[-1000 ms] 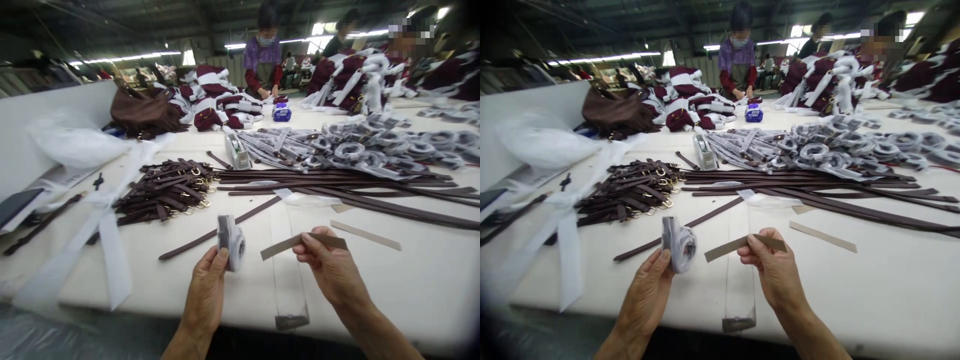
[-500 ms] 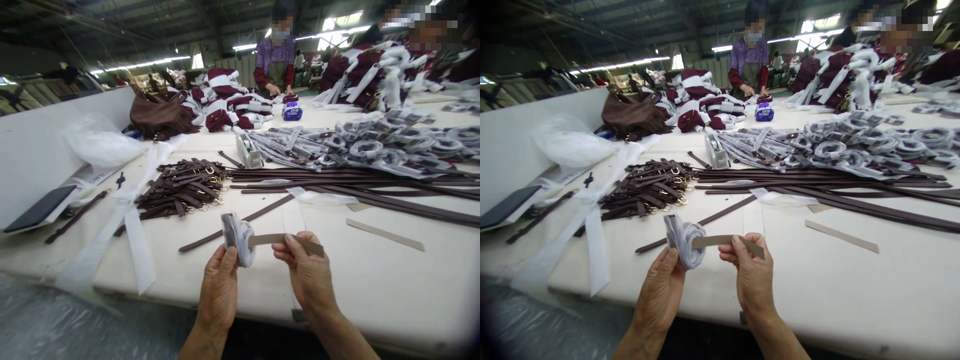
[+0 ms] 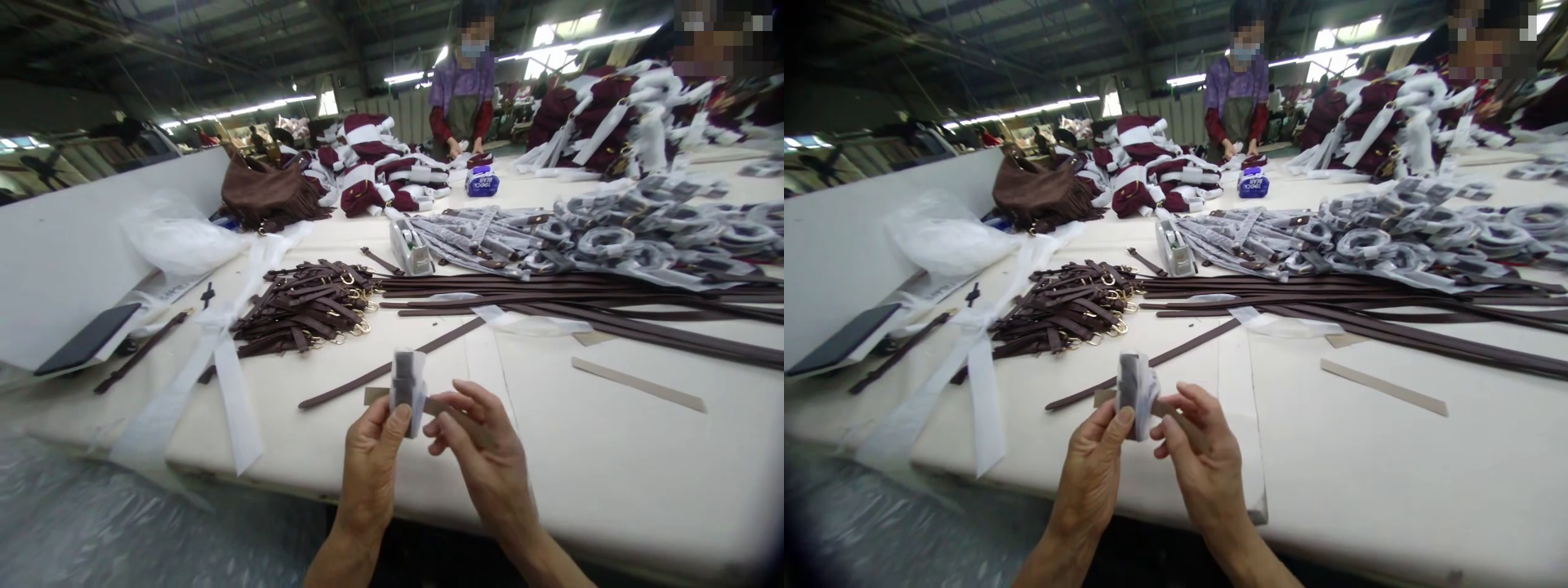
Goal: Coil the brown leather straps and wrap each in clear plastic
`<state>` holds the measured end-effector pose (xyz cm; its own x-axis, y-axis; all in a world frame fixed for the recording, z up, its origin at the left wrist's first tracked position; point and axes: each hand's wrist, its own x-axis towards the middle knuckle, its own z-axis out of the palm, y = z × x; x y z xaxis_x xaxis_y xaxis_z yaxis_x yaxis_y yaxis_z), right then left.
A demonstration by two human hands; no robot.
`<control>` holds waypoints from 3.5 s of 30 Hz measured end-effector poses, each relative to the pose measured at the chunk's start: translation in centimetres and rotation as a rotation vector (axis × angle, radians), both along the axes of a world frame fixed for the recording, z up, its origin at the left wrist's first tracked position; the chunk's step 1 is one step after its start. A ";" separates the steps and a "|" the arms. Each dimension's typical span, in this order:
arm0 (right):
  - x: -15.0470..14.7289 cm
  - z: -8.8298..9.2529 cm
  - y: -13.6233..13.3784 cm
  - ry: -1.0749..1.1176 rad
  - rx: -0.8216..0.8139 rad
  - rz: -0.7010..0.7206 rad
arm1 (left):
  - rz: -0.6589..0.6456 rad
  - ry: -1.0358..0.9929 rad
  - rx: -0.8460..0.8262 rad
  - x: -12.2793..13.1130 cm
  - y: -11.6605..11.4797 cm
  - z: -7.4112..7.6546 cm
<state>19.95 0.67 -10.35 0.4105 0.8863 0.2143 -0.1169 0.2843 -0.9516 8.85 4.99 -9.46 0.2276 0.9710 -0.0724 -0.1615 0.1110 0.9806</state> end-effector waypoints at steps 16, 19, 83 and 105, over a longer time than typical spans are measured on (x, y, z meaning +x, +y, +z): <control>7.9 -1.0 0.7 -1.312 0.373 0.357 | -0.346 0.921 0.783 1.0 0.1 -1.4; 8.0 -1.9 1.5 -1.280 0.225 0.525 | -0.363 0.981 0.883 1.1 0.4 -2.8; 8.5 -2.7 4.0 -0.899 -0.024 0.819 | -0.387 0.812 0.808 -0.7 1.2 -4.4; 10.0 1.6 10.5 -0.703 -0.208 0.497 | 0.075 0.876 1.209 -0.6 3.0 -7.7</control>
<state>29.97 11.17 -8.71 -0.1983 0.9763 0.0867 0.4509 0.1694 -0.8764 8.28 8.03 -17.13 0.4869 0.5491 0.6793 0.5431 -0.7994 0.2570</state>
